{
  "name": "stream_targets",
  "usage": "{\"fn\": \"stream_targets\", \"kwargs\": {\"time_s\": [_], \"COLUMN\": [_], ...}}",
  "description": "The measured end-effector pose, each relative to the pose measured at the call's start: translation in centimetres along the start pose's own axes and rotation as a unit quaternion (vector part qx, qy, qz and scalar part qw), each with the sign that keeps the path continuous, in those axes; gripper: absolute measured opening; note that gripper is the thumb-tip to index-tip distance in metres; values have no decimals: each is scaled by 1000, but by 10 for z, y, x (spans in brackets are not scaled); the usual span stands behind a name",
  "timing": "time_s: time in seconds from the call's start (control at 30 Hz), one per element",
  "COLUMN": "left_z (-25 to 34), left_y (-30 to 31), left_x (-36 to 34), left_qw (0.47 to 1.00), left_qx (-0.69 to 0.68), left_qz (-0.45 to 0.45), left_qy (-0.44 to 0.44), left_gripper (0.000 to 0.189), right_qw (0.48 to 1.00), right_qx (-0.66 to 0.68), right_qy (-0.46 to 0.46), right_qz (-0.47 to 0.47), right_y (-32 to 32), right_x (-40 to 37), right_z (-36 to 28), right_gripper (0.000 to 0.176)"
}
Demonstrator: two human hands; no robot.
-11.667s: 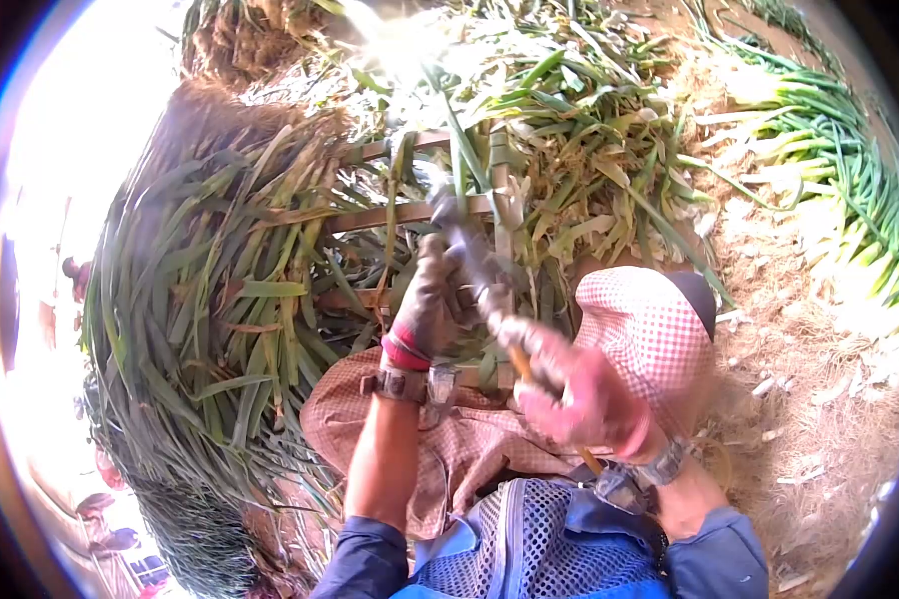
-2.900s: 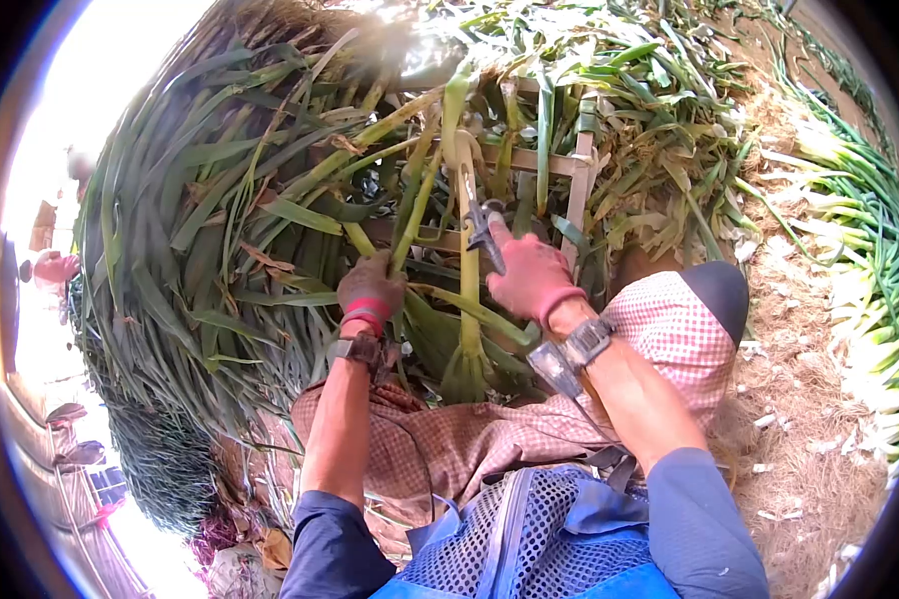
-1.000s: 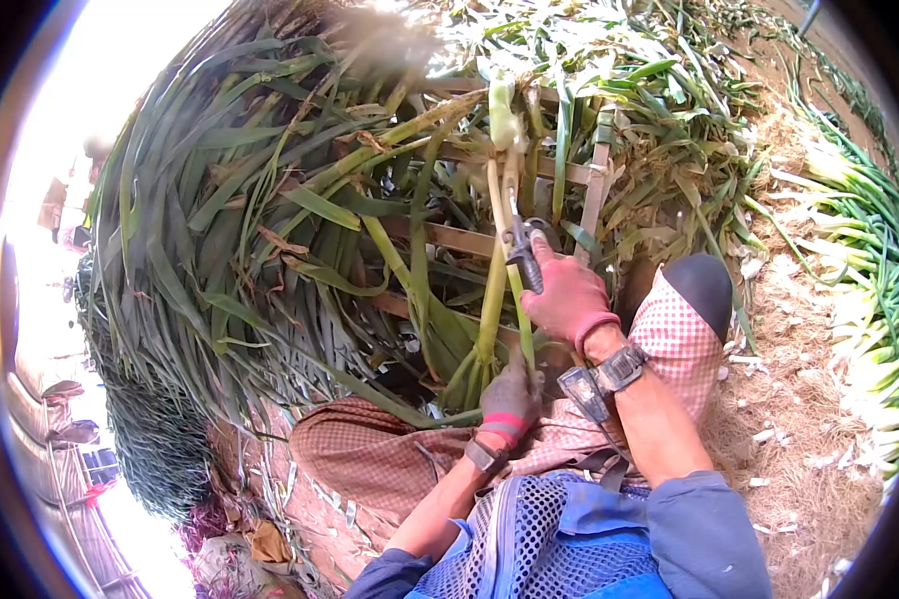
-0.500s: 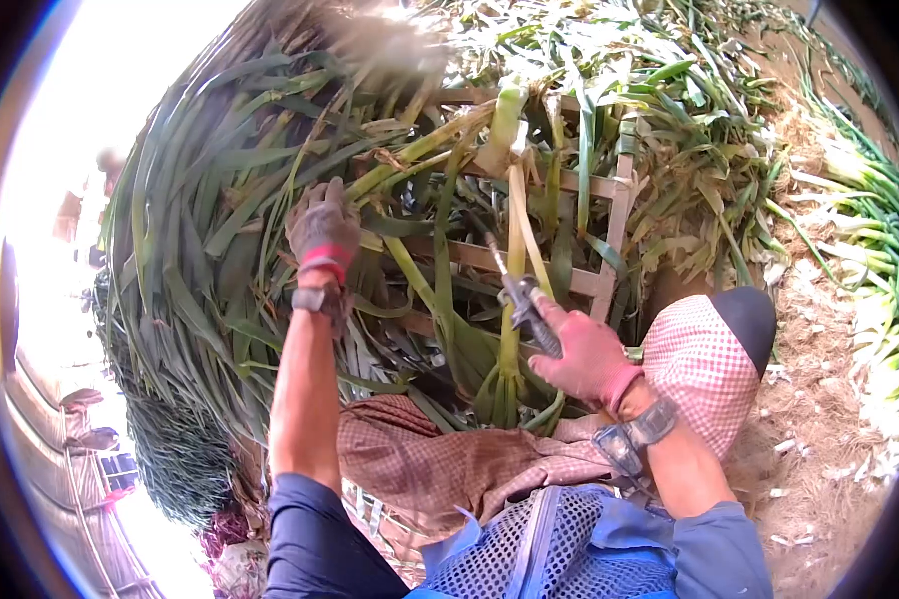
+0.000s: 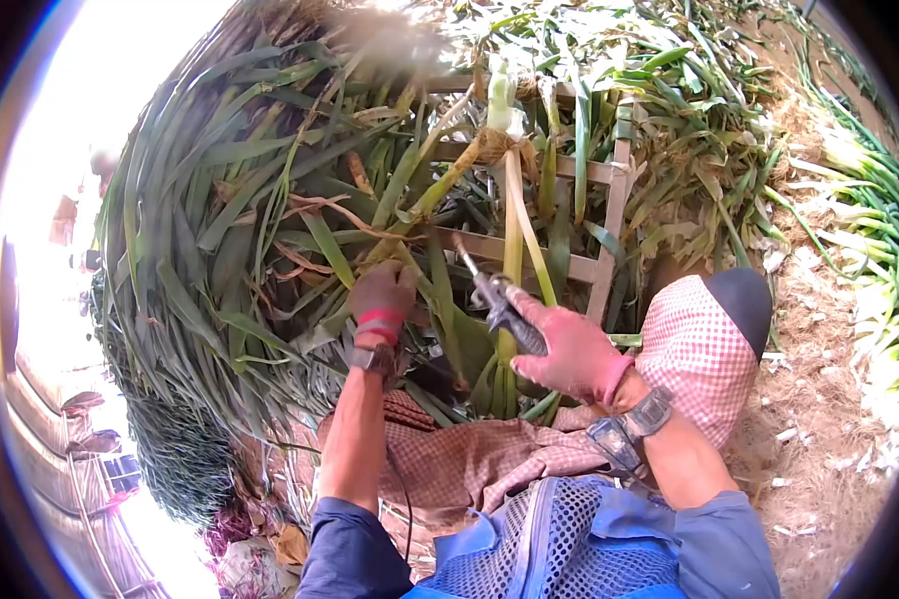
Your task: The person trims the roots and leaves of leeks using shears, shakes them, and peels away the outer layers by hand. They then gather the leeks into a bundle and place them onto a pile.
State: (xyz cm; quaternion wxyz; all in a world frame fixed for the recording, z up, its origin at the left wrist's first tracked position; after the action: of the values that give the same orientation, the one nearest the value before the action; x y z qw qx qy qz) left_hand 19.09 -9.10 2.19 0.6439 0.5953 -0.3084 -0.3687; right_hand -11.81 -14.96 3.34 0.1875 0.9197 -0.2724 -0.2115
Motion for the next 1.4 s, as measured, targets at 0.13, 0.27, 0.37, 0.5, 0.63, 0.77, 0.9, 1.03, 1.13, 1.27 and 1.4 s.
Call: {"fn": "stream_targets", "kwargs": {"time_s": [0.13, 0.27, 0.37, 0.5, 0.63, 0.77, 0.9, 1.03, 1.13, 1.27, 1.4], "left_z": [-16, -28, -24, -7, 0, 2, 7, 8, 7, 15, 48], "left_y": [46, 52, 51, 50, 41, 35, 36, 43, 59, 95, 91], "left_x": [-6, 7, 11, 16, 25, 36, 31, 23, 26, 27, -13], "left_qw": [995, 994, 994, 990, 981, 976, 972, 976, 982, 983, 935], "left_qx": [9, 80, 83, 133, 190, 210, 225, 204, 125, -34, -259], "left_qz": [63, 64, 48, 4, 25, -30, -54, -52, -110, -142, -189], "left_qy": [82, 49, 58, 47, 26, 59, 53, 44, 87, 115, 154], "left_gripper": [32, 43, 45, 43, 41, 48, 54, 54, 55, 56, 50], "right_qw": [998, 995, 993, 995, 985, 985, 987, 994, 995, 997, 995], "right_qx": [21, 83, 118, 94, 120, 92, 91, 92, 75, 72, 75], "right_qy": [-40, -8, 19, -15, -95, -112, -114, -59, -41, -7, 57], "right_qz": [-32, -56, 1, -24, 86, 98, 62, -14, -44, -1, 31], "right_y": [-3, -30, -43, -44, -4, 35, 38, 7, -8, -2, 0], "right_x": [6, 22, 39, 55, 100, 136, 104, 34, -1, -20, -37], "right_z": [-25, -57, -58, -54, -25, -8, -5, -21, -24, -24, -31], "right_gripper": [100, 98, 96, 96, 98, 95, 92, 97, 97, 98, 97]}}
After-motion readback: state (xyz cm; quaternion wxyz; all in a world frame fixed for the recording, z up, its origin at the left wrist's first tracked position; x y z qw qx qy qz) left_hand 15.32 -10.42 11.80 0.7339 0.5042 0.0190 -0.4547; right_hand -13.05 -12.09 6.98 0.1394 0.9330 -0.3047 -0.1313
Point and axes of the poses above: each hand's wrist, its own x-axis towards the middle knuckle, its own y-axis out of the back of the hand, z = x × y, the point moved 6 cm from there along x, towards the middle knuckle, and after that the axes turned 1 degree about x, right-handed, at the moved point
